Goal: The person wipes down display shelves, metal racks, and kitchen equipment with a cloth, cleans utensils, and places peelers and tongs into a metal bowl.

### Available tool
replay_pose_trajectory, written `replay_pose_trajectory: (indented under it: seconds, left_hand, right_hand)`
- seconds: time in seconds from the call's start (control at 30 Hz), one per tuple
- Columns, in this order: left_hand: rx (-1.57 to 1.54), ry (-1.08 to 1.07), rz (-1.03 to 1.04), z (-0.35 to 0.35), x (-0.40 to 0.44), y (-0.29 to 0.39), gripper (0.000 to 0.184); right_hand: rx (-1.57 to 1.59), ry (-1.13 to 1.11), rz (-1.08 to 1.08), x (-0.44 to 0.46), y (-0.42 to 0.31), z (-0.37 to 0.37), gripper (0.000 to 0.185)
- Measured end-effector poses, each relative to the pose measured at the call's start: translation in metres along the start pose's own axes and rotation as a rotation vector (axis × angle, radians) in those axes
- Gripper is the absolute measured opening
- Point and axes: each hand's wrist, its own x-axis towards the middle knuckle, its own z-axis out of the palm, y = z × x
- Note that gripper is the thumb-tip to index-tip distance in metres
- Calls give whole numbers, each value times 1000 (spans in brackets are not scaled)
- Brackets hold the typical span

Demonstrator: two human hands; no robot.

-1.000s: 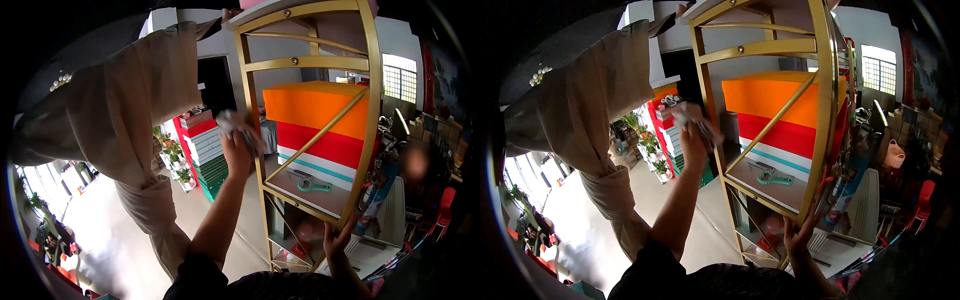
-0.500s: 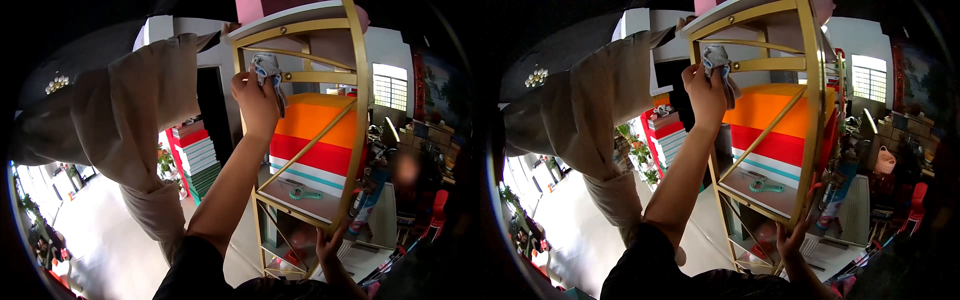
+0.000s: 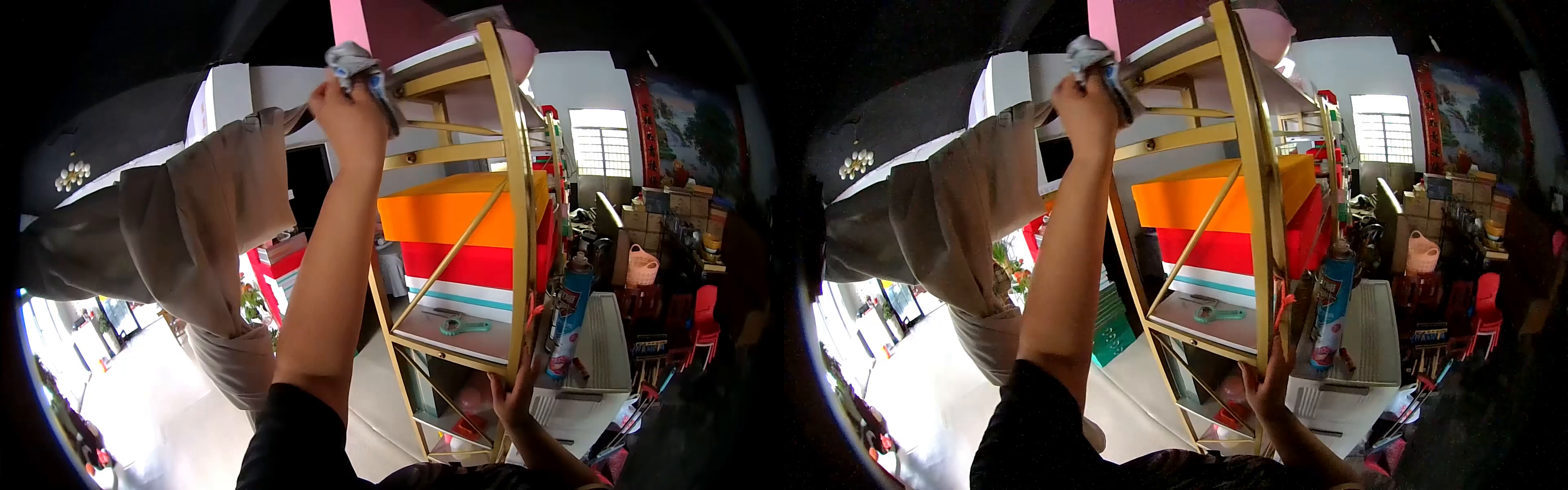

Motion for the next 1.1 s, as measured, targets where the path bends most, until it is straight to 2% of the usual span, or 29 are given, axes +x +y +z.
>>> replay_pose_trajectory:
  seconds: [0.03, 0.1, 0.23, 0.37, 0.43, 0.5, 0.63, 0.77, 0.93, 1.03, 1.1]
  left_hand:
    - [31, -212, -18, 7, 9, 1, 33]
    - [203, -12, 160, 28, -11, 15, 40]
    - [98, -114, 242, 36, -28, 57, 47]
    - [37, -117, 396, 48, -34, 76, 50]
    - [42, -46, 553, 52, -40, 88, 59]
    - [39, -131, 624, 51, -52, 101, 62]
    - [38, -197, 500, 53, -80, 102, 62]
    - [68, -268, 478, 39, -98, 104, 62]
    - [151, -334, 572, 23, -122, 108, 68]
    - [229, -398, 639, 8, -136, 114, 64]
    - [159, -452, 563, -3, -145, 114, 65]
  right_hand:
    - [12, -10, 16, 1, -2, -1, 80]
    - [0, -4, 12, 0, -2, 0, 80]
    - [-16, -1, -19, 1, 0, -2, 78]
    - [-13, 21, -47, 3, 1, -1, 76]
    - [-21, 25, -33, 4, -1, -1, 76]
    - [-25, 17, -50, 5, -1, -1, 76]
    - [-37, 36, -91, 5, -1, -2, 76]
    - [29, 26, -70, 10, -8, -8, 77]
    - [57, -1, -55, 10, -9, -12, 75]
    - [106, -1, 7, 13, -14, -14, 71]
    - [105, -50, 47, 16, -22, -26, 70]
